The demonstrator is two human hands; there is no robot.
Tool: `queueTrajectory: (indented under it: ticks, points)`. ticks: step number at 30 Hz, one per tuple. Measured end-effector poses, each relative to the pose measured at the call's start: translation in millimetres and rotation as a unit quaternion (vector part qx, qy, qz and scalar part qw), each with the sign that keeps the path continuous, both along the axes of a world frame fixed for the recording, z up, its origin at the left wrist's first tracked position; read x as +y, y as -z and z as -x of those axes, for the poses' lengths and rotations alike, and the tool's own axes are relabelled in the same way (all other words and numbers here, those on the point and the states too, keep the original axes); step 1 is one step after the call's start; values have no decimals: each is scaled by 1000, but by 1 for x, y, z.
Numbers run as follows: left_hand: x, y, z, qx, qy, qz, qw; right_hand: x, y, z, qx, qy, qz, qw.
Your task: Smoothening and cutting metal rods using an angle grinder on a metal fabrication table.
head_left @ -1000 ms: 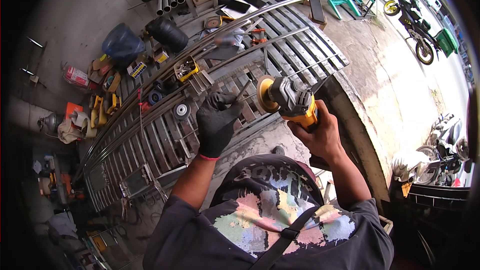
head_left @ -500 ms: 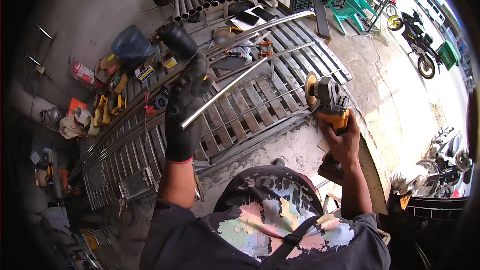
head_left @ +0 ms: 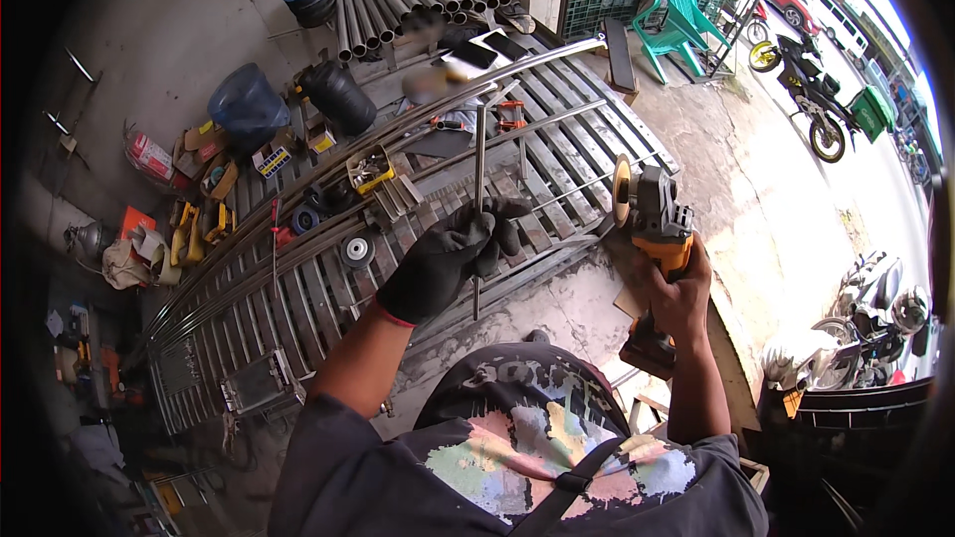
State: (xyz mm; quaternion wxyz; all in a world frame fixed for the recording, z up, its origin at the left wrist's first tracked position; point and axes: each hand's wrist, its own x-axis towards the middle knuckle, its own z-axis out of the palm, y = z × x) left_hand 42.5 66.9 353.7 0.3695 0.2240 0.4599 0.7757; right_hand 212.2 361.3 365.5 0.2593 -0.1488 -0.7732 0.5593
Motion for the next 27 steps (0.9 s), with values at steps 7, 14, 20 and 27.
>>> queueTrajectory:
  ticks: [7,14,20,27]
  points:
    - [-7,-9,-8,597,-241,254,722,-6,-6,4,-24,-87,28,996]
    - [-16,-59,-20,498,-332,314,737,-6,-11,10,-63,-183,210,958]
    - [-17,-60,-27,497,-371,319,716,-13,-10,18,-65,-239,219,944]
    - [-15,-59,-27,520,-392,348,675,-16,-13,28,-88,-258,206,940]
